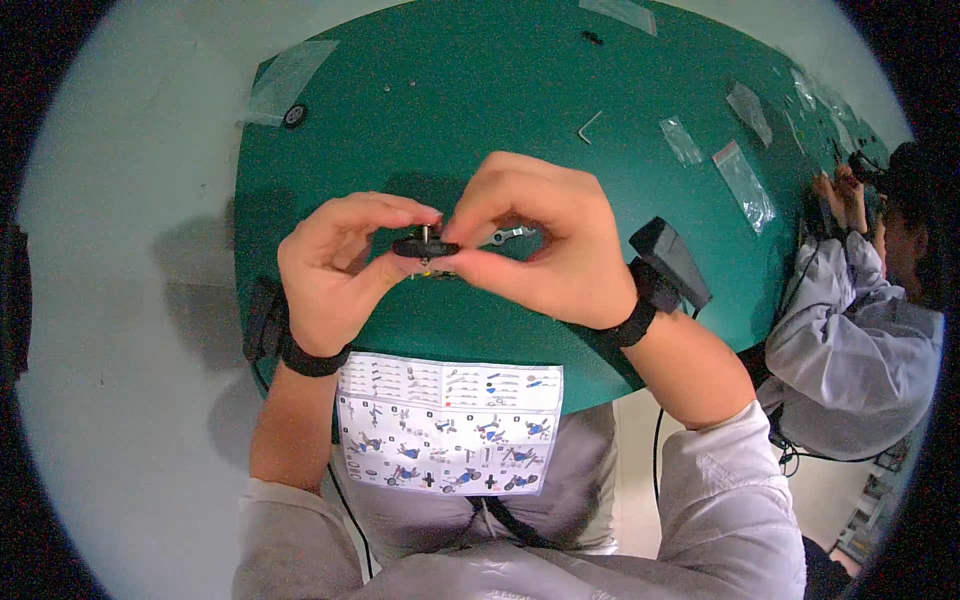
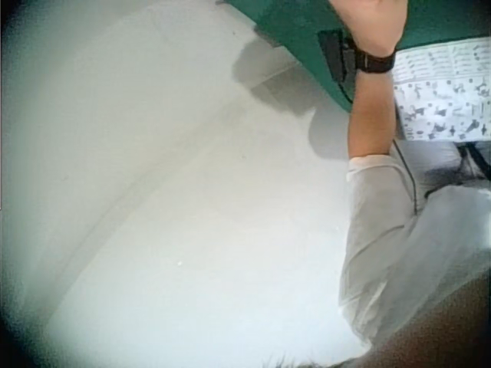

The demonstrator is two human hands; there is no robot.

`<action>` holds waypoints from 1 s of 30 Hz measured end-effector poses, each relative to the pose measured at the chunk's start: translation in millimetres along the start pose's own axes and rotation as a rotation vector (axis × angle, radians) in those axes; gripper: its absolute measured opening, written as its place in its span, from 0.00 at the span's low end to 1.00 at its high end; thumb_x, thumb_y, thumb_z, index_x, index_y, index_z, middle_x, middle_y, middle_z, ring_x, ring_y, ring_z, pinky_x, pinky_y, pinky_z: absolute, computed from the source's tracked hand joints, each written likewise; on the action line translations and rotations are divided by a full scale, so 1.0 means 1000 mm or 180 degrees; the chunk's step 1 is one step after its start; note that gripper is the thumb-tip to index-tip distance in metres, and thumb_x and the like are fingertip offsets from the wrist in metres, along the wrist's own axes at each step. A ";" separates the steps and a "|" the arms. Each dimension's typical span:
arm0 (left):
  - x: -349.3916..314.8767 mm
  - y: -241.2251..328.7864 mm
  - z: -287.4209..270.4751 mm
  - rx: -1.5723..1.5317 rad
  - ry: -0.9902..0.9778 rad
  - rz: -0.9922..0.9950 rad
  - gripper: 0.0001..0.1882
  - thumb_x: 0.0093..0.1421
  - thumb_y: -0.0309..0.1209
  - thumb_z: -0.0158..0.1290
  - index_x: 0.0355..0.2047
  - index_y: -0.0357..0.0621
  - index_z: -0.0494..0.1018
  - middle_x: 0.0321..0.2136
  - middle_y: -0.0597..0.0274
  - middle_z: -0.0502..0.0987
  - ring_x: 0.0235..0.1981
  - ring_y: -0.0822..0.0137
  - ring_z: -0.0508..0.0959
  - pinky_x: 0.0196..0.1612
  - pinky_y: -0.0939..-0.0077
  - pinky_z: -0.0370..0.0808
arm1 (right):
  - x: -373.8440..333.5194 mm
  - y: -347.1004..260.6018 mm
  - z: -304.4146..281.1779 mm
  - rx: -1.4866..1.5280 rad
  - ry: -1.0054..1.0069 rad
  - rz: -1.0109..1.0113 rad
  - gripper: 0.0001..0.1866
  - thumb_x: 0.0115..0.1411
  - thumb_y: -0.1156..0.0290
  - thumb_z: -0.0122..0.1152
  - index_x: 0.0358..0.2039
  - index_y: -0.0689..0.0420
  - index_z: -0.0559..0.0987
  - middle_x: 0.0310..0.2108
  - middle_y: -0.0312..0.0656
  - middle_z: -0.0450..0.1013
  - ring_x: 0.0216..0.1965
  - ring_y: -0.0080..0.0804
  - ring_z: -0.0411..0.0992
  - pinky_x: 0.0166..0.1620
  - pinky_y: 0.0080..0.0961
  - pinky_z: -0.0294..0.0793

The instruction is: Assemble a small mechanical motorcycle model using metal and plastic parts.

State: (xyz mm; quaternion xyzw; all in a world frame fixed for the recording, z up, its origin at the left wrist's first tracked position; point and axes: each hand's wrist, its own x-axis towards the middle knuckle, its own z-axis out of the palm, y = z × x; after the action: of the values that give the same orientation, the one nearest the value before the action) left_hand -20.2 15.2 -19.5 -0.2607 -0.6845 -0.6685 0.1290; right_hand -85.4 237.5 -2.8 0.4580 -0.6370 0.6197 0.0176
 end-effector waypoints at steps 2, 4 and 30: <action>0.000 -0.001 0.001 0.0068 0.0021 0.0061 0.20 0.54 0.11 0.62 0.48 0.32 0.74 0.46 0.43 0.80 0.50 0.55 0.82 0.54 0.64 0.79 | 0.001 0.000 -0.003 -0.0157 -0.0092 -0.0097 0.09 0.53 0.76 0.75 0.32 0.60 0.82 0.31 0.40 0.77 0.32 0.27 0.78 0.34 0.21 0.76; 0.000 0.001 0.000 0.0143 0.0029 0.0124 0.21 0.54 0.10 0.62 0.49 0.32 0.74 0.46 0.43 0.80 0.50 0.55 0.82 0.55 0.64 0.79 | 0.002 -0.001 -0.005 -0.0314 -0.0169 -0.0202 0.09 0.53 0.77 0.74 0.32 0.60 0.81 0.31 0.40 0.77 0.32 0.26 0.77 0.33 0.21 0.76; 0.002 -0.001 0.005 -0.0625 0.0445 -0.0650 0.14 0.60 0.14 0.60 0.47 0.32 0.77 0.44 0.58 0.80 0.43 0.70 0.81 0.49 0.76 0.79 | -0.002 0.008 0.004 0.1342 0.0141 0.1355 0.09 0.59 0.79 0.70 0.38 0.64 0.78 0.34 0.39 0.82 0.36 0.22 0.81 0.39 0.17 0.78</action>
State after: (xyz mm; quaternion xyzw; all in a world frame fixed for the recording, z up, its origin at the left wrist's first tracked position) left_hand -21.7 20.4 -19.2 -0.1539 -0.6282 -0.7583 0.0817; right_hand -87.3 234.0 -10.7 0.2942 -0.5755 0.7379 -0.1943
